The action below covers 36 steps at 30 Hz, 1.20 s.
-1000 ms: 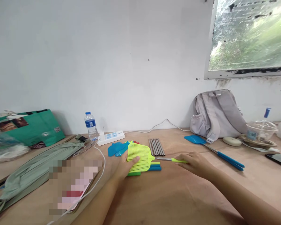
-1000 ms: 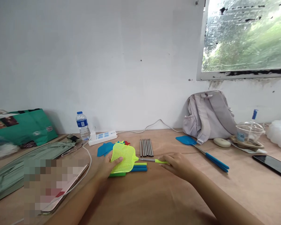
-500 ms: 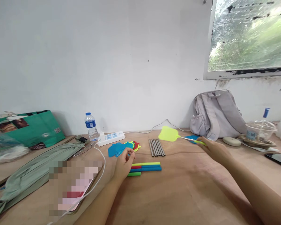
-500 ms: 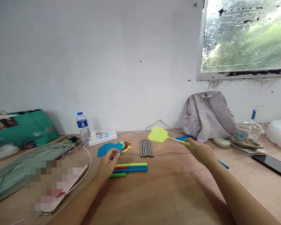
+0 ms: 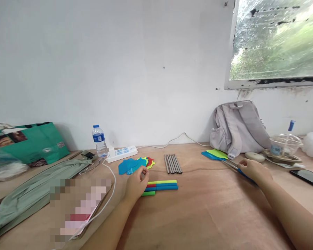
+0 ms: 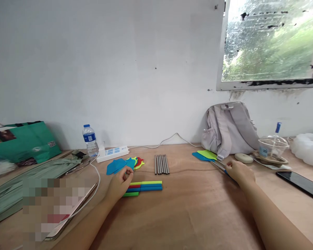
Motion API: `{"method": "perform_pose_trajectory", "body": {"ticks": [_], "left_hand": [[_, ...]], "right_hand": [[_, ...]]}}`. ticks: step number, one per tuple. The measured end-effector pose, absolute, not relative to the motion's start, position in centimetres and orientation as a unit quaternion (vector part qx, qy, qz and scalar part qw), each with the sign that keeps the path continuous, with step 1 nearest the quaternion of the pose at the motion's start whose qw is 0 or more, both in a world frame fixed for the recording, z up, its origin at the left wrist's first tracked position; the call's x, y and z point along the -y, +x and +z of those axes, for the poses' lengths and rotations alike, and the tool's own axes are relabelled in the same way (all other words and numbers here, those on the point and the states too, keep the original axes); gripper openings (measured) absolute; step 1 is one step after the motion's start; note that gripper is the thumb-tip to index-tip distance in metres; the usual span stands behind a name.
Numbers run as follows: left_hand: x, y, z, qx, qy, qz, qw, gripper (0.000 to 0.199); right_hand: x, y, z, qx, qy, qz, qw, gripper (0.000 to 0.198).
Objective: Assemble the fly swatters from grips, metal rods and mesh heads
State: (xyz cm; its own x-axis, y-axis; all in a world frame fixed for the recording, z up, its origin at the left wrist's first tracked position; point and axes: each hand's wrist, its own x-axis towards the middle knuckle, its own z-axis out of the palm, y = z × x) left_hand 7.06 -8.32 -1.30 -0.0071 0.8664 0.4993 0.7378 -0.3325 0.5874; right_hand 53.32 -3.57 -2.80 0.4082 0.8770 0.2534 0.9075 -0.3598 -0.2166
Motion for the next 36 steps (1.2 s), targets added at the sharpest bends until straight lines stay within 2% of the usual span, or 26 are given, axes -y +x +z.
{"method": "perform_pose_trajectory", "body": {"ticks": [6,9,11,15,18,25,29,36], "left_hand": [[8.4,7.1,-1.2,-0.556,0.707,0.428,0.093,0.009],[8.3,7.3,-1.3,-0.544,0.732,0.403,0.08,0.009],[8.4,7.4,-1.4,-0.526,0.757,0.382,0.066,0.01],[8.8,8.0,-1.4,-0.482,0.798,0.356,0.059,0.012],[9.1,8.4,-1.3,-0.475,0.81,0.34,0.056,0.013],[9.4,8.9,-1.4,-0.469,0.825,0.313,0.041,0.019],[9.7,9.0,-1.3,-0.453,0.841,0.294,0.035,0.019],[9.9,9.6,-1.5,-0.438,0.859,0.264,0.028,0.015]], "right_hand": [[3.1,52.4,-3.7,0.624,-0.761,-0.097,0.153,0.024],[3.1,50.1,-4.0,0.634,-0.73,-0.187,0.172,0.031],[3.3,47.1,-4.1,0.683,-0.671,-0.208,0.201,0.034],[4.2,39.5,-4.8,0.821,-0.513,-0.101,0.228,0.035],[4.7,35.2,-5.1,0.855,-0.458,-0.048,0.238,0.034],[2.4,33.5,-4.6,0.859,-0.451,-0.019,0.241,0.024],[1.6,33.8,-4.5,0.879,-0.419,0.008,0.227,0.025],[2.5,34.8,-4.7,0.892,-0.401,-0.01,0.205,0.024]]}}
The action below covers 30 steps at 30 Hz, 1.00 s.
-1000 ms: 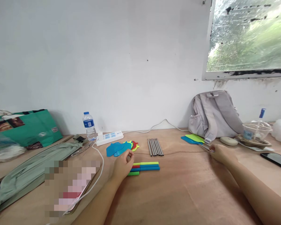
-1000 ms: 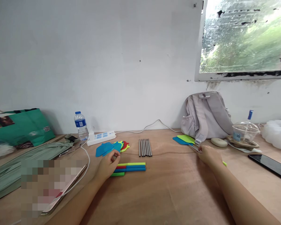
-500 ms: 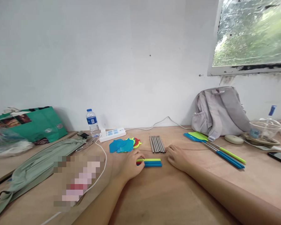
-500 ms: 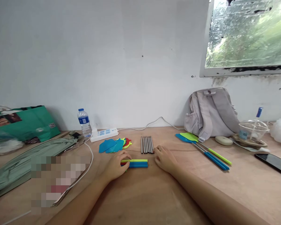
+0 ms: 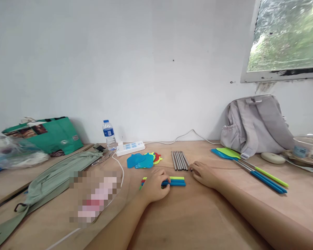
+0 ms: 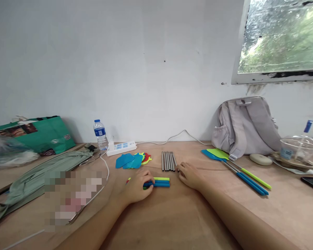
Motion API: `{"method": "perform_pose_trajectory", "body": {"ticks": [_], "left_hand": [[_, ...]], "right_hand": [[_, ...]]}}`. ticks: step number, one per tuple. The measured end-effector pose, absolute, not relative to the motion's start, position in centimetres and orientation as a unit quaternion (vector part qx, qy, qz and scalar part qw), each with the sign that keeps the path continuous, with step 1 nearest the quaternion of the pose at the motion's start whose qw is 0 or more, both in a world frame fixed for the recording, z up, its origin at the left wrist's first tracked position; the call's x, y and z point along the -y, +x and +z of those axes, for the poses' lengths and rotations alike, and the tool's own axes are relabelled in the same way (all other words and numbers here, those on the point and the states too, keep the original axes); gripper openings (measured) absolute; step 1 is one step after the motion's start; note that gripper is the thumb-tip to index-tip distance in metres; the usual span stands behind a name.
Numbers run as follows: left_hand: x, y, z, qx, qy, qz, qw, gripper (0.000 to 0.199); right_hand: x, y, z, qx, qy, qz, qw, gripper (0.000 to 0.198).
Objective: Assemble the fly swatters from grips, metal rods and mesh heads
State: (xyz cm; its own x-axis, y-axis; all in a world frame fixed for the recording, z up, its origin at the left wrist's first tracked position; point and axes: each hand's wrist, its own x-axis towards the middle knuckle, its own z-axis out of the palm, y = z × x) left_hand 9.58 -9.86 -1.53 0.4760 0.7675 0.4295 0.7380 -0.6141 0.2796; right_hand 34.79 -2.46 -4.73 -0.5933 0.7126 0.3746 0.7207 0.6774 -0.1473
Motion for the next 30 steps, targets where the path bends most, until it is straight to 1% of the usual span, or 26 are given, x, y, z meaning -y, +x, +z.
{"method": "perform_pose_trajectory", "body": {"ticks": [5,7,10,13,16,18,20,21,23,26,28,30], "left_hand": [[9.8,9.6,-1.6,-0.426,0.868,0.253,0.028,0.014],[9.8,9.6,-1.6,-0.422,0.871,0.249,0.026,0.013],[9.8,9.7,-1.6,-0.413,0.875,0.252,0.02,0.013],[9.8,9.9,-1.6,-0.41,0.877,0.249,0.021,0.014],[9.8,10.0,-1.6,-0.417,0.877,0.24,0.025,0.015],[9.7,10.0,-1.6,-0.419,0.877,0.235,0.026,0.015],[9.7,10.0,-1.6,-0.416,0.879,0.231,0.027,0.015],[9.7,10.0,-1.6,-0.414,0.88,0.23,0.027,0.015],[9.8,10.1,-1.6,-0.412,0.882,0.227,0.026,0.014],[9.9,10.3,-1.5,-0.413,0.882,0.227,0.023,0.013],[10.0,10.4,-1.5,-0.41,0.882,0.231,0.023,0.012],[10.1,10.6,-1.5,-0.404,0.884,0.235,0.025,0.01]], "right_hand": [[3.1,35.5,-3.8,0.878,-0.452,-0.034,0.156,0.011],[3.3,35.7,-3.4,0.861,-0.491,-0.029,0.129,0.011],[3.5,36.1,-3.1,0.829,-0.541,0.01,0.141,0.01],[3.3,36.4,-3.4,0.814,-0.543,0.073,0.192,0.008],[2.8,36.5,-4.2,0.789,-0.535,0.162,0.255,0.011],[2.3,36.5,-4.7,0.738,-0.535,0.25,0.327,0.012],[1.9,36.4,-5.0,0.654,-0.532,0.33,0.425,0.015],[1.7,36.4,-5.1,0.612,-0.53,0.353,0.47,0.017],[1.5,36.2,-5.3,0.547,-0.53,0.364,0.536,0.021],[2.0,35.8,-5.7,0.506,-0.528,0.351,0.585,0.026],[3.1,35.4,-6.4,0.503,-0.507,0.356,0.603,0.029],[4.7,34.8,-7.0,0.549,-0.474,0.364,0.584,0.029]]}}
